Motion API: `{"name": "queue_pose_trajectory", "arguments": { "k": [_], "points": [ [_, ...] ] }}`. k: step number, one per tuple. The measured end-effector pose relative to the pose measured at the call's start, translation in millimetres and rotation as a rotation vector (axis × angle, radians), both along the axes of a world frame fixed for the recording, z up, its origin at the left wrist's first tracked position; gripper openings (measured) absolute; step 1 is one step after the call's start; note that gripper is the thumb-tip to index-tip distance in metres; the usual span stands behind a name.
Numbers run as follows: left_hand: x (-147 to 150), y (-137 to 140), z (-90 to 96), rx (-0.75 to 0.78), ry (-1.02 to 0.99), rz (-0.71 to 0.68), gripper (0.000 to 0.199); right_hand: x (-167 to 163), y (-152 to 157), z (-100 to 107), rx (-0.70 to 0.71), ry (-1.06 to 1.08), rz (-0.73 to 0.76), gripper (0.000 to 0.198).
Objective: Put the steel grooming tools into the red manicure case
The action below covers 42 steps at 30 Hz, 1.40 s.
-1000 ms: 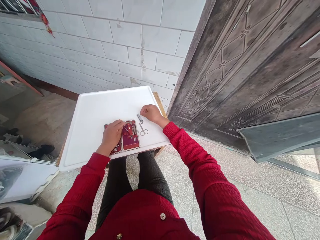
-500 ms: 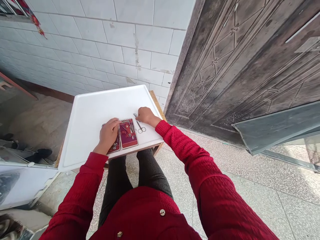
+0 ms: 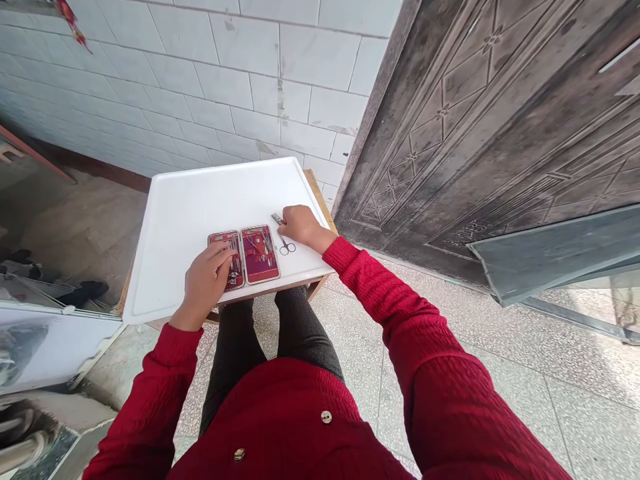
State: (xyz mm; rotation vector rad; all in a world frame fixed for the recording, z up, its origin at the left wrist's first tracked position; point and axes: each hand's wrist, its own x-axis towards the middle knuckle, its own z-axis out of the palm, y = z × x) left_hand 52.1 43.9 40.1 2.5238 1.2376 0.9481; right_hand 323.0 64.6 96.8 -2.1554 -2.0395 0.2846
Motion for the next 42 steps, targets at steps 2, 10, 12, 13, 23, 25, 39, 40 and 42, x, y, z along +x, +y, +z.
{"name": "queue_pose_trajectory", "arguments": {
  "k": [2,10,12,13,23,25,39,40,42],
  "points": [
    [0.4,-9.1,-1.9,0.021,0.014,-0.053,0.033,-3.4,-8.2,2.1,0.001,0.036,0.019,0.010],
    [0.0,-27.7,-8.3,0.025,0.032,-0.138,0.031,-42.8,-49.7,-4.4,-0.094,0.354,0.057,0.008],
    [-1.6,-28.6,-10.9,0.020,0.031,-0.138,0.031,-53.6,-57.8,-9.0,-0.105,0.394,0.040,0.009],
    [-2.4,-28.8,-12.1,0.016,0.030,-0.137,0.031,-58.4,-60.5,-11.1,-0.109,0.397,0.030,0.009],
    [-4.5,-27.4,-22.2,0.019,-0.022,-0.122,0.029,-86.9,-53.9,-14.9,-0.145,0.178,-0.025,0.011],
    [-4.6,-27.5,-23.2,0.014,-0.027,-0.120,0.028,-92.3,-49.8,-14.4,-0.130,0.116,-0.024,0.013],
    [-1.3,-29.1,-18.9,0.045,-0.037,-0.116,0.028,-83.2,-61.6,-44.0,0.269,0.323,0.012,0.024],
    [0.4,-28.8,-17.8,0.058,-0.031,-0.122,0.029,-74.8,-65.5,-46.7,0.313,0.352,0.001,0.025],
    [4.8,-28.1,-16.0,0.082,-0.008,-0.146,0.029,-54.7,-72.3,-51.1,0.337,0.372,-0.061,0.023]
  ]
}}
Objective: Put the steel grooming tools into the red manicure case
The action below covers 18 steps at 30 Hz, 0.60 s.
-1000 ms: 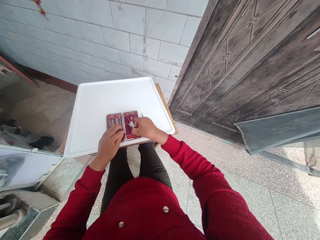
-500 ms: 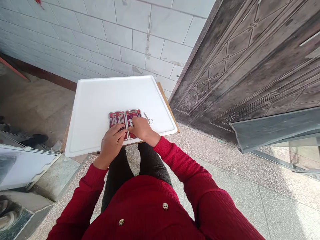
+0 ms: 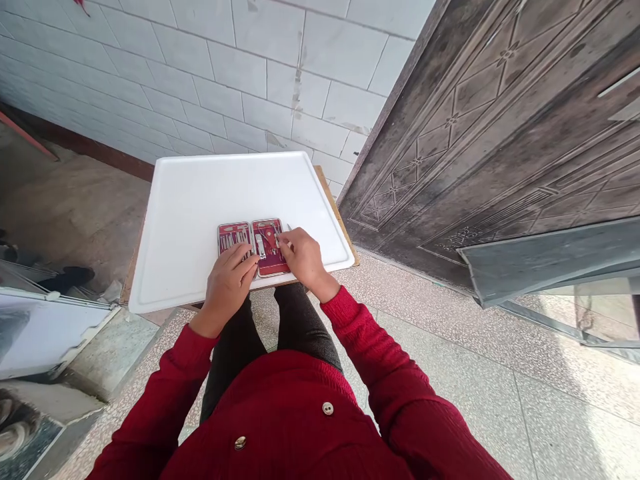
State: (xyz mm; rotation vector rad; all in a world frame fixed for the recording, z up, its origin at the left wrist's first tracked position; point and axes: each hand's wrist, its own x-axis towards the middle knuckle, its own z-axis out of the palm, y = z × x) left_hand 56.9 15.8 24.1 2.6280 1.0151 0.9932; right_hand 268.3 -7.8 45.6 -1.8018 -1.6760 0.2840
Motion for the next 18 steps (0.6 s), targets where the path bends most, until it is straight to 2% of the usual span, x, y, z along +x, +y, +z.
{"name": "queue_pose_trajectory", "arguments": {
  "k": [6,11,18],
  "points": [
    [13.0,3.3,0.3,0.079,0.084,-0.021,0.029,47.5,-13.1,-9.3,-0.104,-0.022,-0.177,0.012],
    [14.7,6.2,-1.9,0.079,0.109,0.002,0.029,46.1,-7.2,-3.7,-0.175,-0.124,-0.167,0.013],
    [14.4,6.1,-2.8,0.068,0.097,0.010,0.029,42.3,17.1,23.5,-0.437,-0.374,-0.086,0.019]
  ]
}}
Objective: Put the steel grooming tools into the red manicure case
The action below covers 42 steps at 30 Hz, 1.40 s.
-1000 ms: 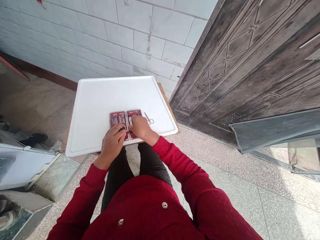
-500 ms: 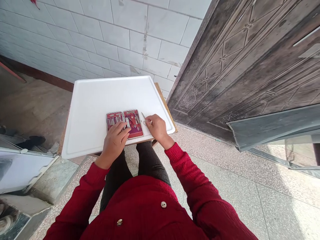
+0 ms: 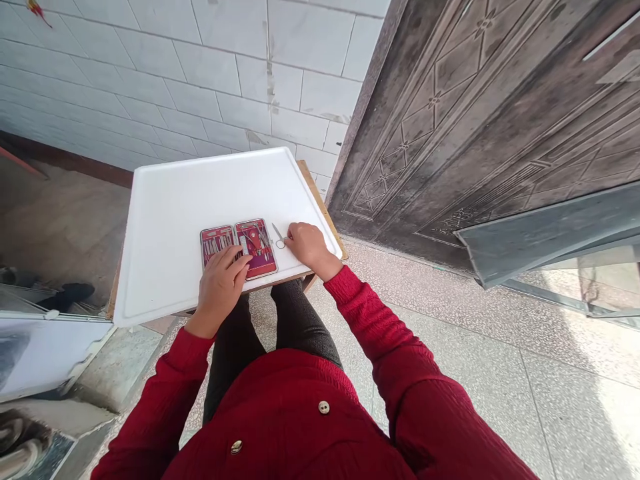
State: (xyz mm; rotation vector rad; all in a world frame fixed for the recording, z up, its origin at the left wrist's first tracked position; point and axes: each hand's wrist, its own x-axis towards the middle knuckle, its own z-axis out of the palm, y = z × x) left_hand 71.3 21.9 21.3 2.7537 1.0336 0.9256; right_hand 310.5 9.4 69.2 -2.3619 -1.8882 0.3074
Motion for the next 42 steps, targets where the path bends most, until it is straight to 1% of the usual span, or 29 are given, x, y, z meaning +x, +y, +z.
{"name": "queue_pose_trajectory", "arguments": {
  "k": [2,5,10,14,18,21,25,27,30,35,38,42],
  "points": [
    [0.2,-0.2,0.4,0.015,-0.002,0.001,0.029,2.1,5.6,7.5,-0.071,-0.024,0.036,0.020],
    [0.4,-0.8,1.6,0.021,-0.005,0.000,0.029,6.8,11.1,15.8,-0.136,-0.015,0.106,0.018],
    [0.7,-1.0,2.7,0.008,-0.001,-0.007,0.030,11.1,13.2,18.8,-0.153,-0.002,0.134,0.017],
    [1.1,-0.3,1.8,0.005,-0.009,-0.014,0.029,4.1,17.5,18.8,-0.194,-0.102,0.143,0.022],
    [0.1,-0.5,0.6,-0.002,-0.038,-0.021,0.028,0.7,24.4,23.1,-0.247,-0.171,0.192,0.028],
    [-2.0,-2.3,-0.4,0.015,-0.059,-0.021,0.027,6.7,24.8,26.1,-0.253,-0.170,0.202,0.027],
    [-9.0,-3.0,0.8,0.033,-0.080,-0.015,0.027,14.0,15.3,26.4,-0.176,-0.146,0.126,0.024],
    [-16.8,0.4,3.9,0.033,-0.097,0.005,0.027,11.5,8.3,25.3,-0.142,-0.112,0.111,0.024],
    [-36.0,11.7,10.9,0.014,-0.109,0.075,0.028,1.5,0.4,22.8,-0.159,-0.085,0.095,0.025],
    [-81.6,31.0,18.6,-0.009,-0.142,0.289,0.029,-9.9,2.1,18.9,-0.173,-0.128,0.071,0.027],
    [-108.2,34.2,16.2,-0.011,-0.161,0.377,0.028,-11.5,7.6,17.7,-0.163,-0.138,0.073,0.030],
    [-136.1,32.9,7.3,-0.019,-0.173,0.472,0.028,-14.6,14.2,17.6,-0.173,-0.173,0.075,0.035]
  ]
}}
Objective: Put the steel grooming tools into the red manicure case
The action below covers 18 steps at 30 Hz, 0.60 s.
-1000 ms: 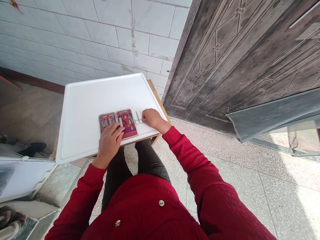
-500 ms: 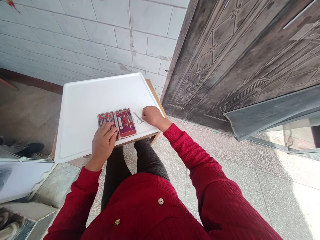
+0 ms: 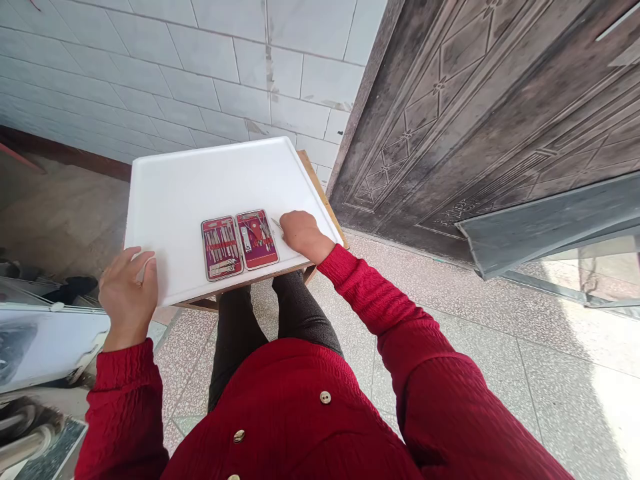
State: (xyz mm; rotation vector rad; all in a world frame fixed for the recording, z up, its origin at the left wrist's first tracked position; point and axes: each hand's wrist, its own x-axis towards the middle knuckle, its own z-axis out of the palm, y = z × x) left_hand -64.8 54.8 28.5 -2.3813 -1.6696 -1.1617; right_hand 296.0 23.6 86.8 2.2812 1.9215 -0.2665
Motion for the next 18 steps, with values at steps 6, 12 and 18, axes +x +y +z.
{"name": "queue_pose_trajectory", "arguments": {
  "k": [6,12,18],
  "points": [
    [-22.1,-3.1,-10.3,-0.063,0.003,0.044,0.031,3.8,8.9,4.4,-0.056,-0.006,0.011,0.040],
    [-22.6,-6.4,-14.0,-0.119,-0.102,0.046,0.029,11.0,-9.8,16.8,-0.123,0.189,-0.049,0.020],
    [-22.2,-5.5,-17.6,-0.081,-0.062,0.028,0.029,-10.7,-48.6,23.3,-0.152,0.376,-0.001,0.016]
  ]
}}
